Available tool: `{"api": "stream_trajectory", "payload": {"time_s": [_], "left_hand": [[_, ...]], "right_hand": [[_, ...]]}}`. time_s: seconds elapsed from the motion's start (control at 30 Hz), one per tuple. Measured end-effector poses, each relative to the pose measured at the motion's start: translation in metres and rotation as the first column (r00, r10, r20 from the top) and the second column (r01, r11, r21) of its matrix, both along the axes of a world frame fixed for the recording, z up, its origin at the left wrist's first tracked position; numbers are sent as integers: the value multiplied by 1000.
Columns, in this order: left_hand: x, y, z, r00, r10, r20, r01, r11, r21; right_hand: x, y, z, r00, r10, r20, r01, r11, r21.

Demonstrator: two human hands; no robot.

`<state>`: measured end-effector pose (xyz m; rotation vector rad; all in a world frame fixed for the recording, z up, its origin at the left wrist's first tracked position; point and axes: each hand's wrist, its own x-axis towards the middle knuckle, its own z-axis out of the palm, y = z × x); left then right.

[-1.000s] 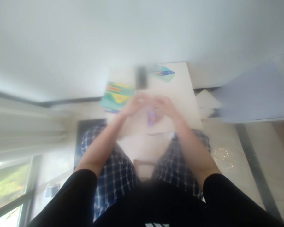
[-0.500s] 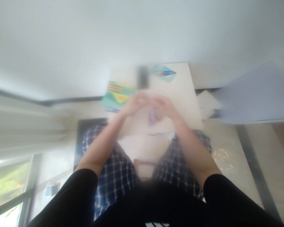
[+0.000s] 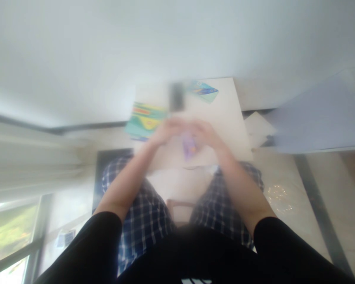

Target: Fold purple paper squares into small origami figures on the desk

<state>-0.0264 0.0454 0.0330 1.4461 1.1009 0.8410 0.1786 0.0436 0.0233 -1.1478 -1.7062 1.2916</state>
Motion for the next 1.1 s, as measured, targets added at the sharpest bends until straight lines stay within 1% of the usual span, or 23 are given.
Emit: {"api": "stream_trajectory", "payload": {"time_s": [0.23,0.4,0.57,0.7,0.83,1.0,1.1], "left_hand": [[-1,2,-4,1000,-9,4,9,1000,-13],[-1,1,-3,1000,4,-6,-4,1000,-25],[-2,2,-4,1000,-5,11,5,1000,-2],[-4,3,-8,997,-47,55,46,999,17],[-4,6,-17,995,-66,76,65,998,14],[-1,8,-23,990,-60,130,58,998,20],[1,7,-22,995,-34,99,30,999,40]], "right_hand": [[-2,1,-2,1000,-18,23,18,1000,19],[-1,0,-1,1000,-4,17,3,1000,15],[0,0,-1,1000,9,15,-9,1000,1],[1,1,-2,1000,17,11,-18,1000,22],[1,1,-4,1000,5,28,-6,1000,30],[1,0,-1,1000,-2,16,2,1000,5],[0,0,1,1000,-12,-9,11,999,-32]]}}
